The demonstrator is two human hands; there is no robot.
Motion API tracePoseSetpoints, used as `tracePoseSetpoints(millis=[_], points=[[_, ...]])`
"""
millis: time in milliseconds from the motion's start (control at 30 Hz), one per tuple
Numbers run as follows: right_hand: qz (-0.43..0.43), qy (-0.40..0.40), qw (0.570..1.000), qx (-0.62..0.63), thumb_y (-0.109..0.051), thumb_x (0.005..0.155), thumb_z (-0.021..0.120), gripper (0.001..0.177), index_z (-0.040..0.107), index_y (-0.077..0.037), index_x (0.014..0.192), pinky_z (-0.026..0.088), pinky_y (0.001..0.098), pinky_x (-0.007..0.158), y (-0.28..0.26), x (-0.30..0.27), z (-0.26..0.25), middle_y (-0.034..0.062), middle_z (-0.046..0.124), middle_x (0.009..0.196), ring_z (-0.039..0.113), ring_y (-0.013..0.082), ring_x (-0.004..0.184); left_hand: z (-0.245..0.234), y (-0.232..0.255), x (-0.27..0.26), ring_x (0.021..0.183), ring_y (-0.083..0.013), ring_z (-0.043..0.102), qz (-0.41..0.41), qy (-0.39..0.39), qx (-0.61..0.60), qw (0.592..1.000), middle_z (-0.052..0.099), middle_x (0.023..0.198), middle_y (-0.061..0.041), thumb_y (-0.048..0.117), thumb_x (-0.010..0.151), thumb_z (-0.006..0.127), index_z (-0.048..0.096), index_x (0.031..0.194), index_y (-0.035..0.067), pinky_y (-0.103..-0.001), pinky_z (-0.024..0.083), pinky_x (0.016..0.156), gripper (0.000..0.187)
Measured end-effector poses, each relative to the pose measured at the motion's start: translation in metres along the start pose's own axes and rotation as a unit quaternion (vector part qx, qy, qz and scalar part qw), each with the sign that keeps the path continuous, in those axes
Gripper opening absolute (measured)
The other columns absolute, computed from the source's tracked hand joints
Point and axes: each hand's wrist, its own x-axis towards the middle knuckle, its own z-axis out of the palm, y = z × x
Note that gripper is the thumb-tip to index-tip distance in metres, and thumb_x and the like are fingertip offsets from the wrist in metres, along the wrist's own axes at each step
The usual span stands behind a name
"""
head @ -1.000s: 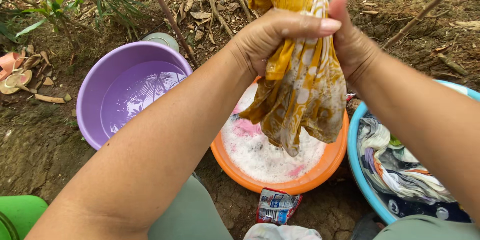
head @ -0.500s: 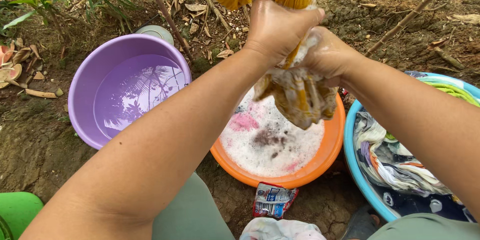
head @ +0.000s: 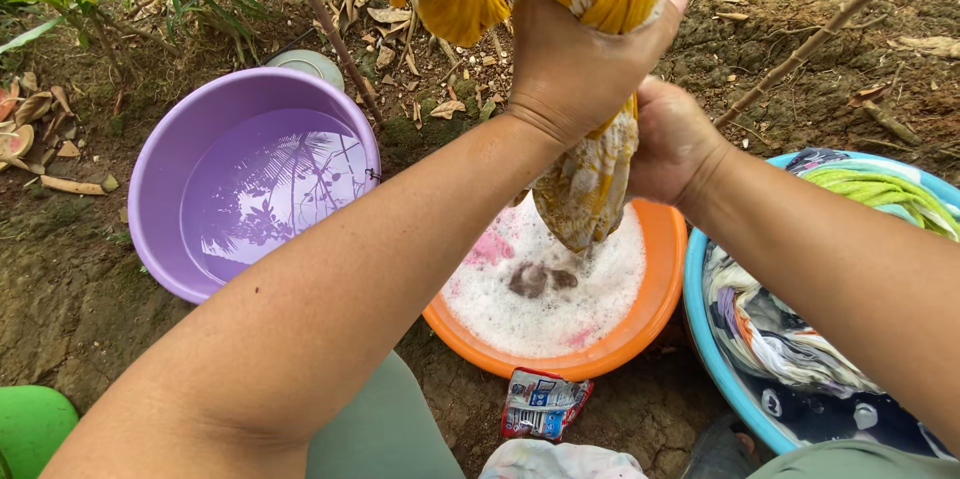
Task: The person washes clothes by hand using soapy water in a basin, scrubbing the fabric and wringing it out thoroughly before moving to the next item.
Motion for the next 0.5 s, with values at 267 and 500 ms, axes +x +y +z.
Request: tracePoseSetpoints(millis=[267, 500], points=[[0.074, -0.097, 0.993, -0.006, -0.065, 0.100, 0.042, 0.071, 0.063, -0.006, 0.133, 0.051, 0.0523, 0.100, 0.026, -0.014, -0.004, 0.0169, 0.069, 0.125, 0.066, 0.0330, 0.111, 0.002, 0.017, 0.003, 0.071, -0.0107, 0.080, 0.034, 0.001, -0.045, 0.998, 0.079, 0.083, 0.001, 0.033, 0.086, 0.082, 0.074, 0.087, 0.010, -0.027, 0.063, 0.067, 0.024], [0.111, -0.148, 0.983, -0.014, -0.085, 0.082, 0.029, 0.097, 0.061, -0.011, 0.135, 0.048, 0.0732, 0.095, 0.014, -0.035, 0.018, 0.0190, 0.068, 0.127, 0.065, 0.0470, 0.112, -0.007, 0.019, -0.003, 0.077, -0.0089, 0.076, 0.116, -0.010, -0.076, 0.990, 0.077, 0.087, 0.004, 0.032, 0.095, 0.078, 0.073, 0.096, 0.012, -0.026, 0.060, 0.069, 0.021]])
